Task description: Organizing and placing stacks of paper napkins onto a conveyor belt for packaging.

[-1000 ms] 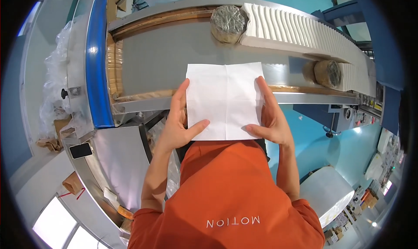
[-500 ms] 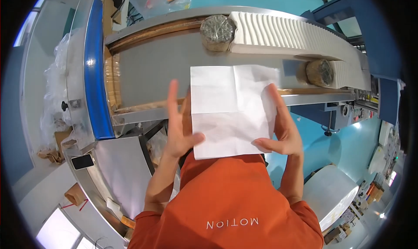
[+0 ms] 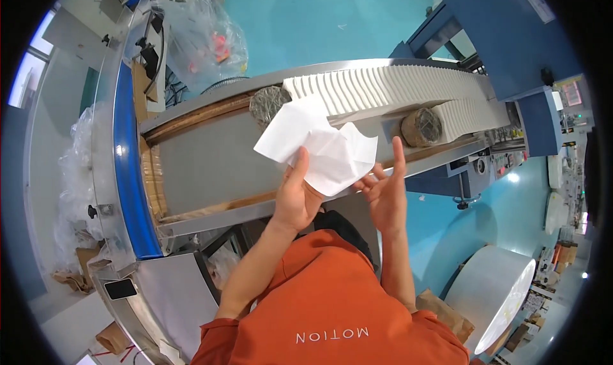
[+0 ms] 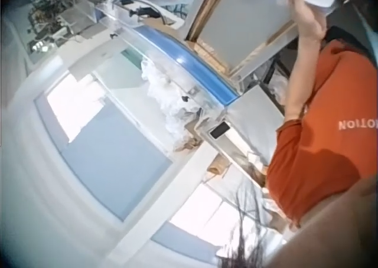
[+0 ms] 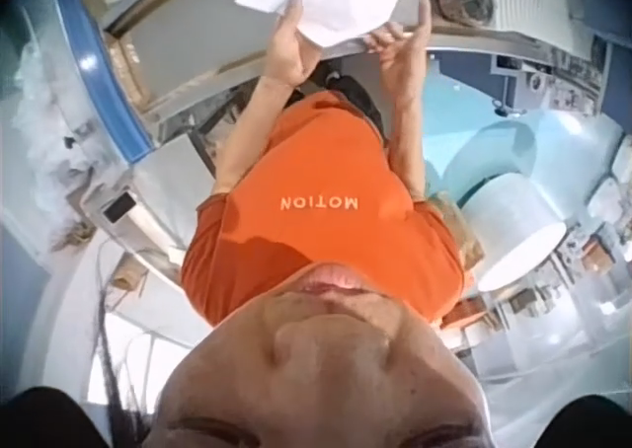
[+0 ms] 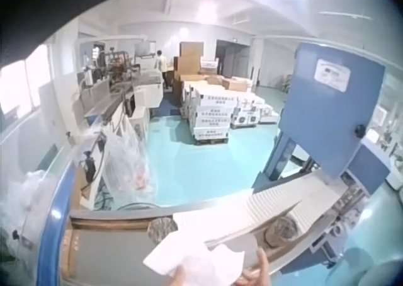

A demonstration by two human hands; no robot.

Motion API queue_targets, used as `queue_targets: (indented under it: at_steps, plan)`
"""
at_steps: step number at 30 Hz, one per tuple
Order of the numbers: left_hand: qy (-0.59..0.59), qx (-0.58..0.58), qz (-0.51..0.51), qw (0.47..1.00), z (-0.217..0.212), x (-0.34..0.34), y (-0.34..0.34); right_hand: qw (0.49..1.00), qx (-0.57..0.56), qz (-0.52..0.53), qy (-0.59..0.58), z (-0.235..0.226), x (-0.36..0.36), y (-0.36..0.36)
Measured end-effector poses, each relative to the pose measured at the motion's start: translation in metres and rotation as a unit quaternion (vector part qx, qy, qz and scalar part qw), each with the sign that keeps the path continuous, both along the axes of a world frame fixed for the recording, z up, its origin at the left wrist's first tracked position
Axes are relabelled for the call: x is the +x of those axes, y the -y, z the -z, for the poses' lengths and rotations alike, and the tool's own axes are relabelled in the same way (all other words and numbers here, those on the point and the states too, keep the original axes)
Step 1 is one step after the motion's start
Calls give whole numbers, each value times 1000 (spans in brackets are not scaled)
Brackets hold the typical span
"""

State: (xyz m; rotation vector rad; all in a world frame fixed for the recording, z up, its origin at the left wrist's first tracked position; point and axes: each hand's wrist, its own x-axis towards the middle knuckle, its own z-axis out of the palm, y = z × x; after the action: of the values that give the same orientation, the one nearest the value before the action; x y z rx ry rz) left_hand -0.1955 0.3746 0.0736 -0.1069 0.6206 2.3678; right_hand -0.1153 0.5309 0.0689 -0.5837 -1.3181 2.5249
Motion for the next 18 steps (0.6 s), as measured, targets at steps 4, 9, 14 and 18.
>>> queue_targets:
  at_steps: [4,9,14,18]
  plan:
    - [-7,-28,-17,999,16,13,0,990,132,-9,47,-14,-17,1]
    - [-1,-17,-35,999,39,-11,42,976,201,-82,29,-35,-20,-26]
    - [-101,-199,13,975,26,-36,42,962,216,-168,17,-40,-22,-40]
    - [-163,-288,-55,942,-1,-30,32,962,245,-121,10,-39,-21,-39]
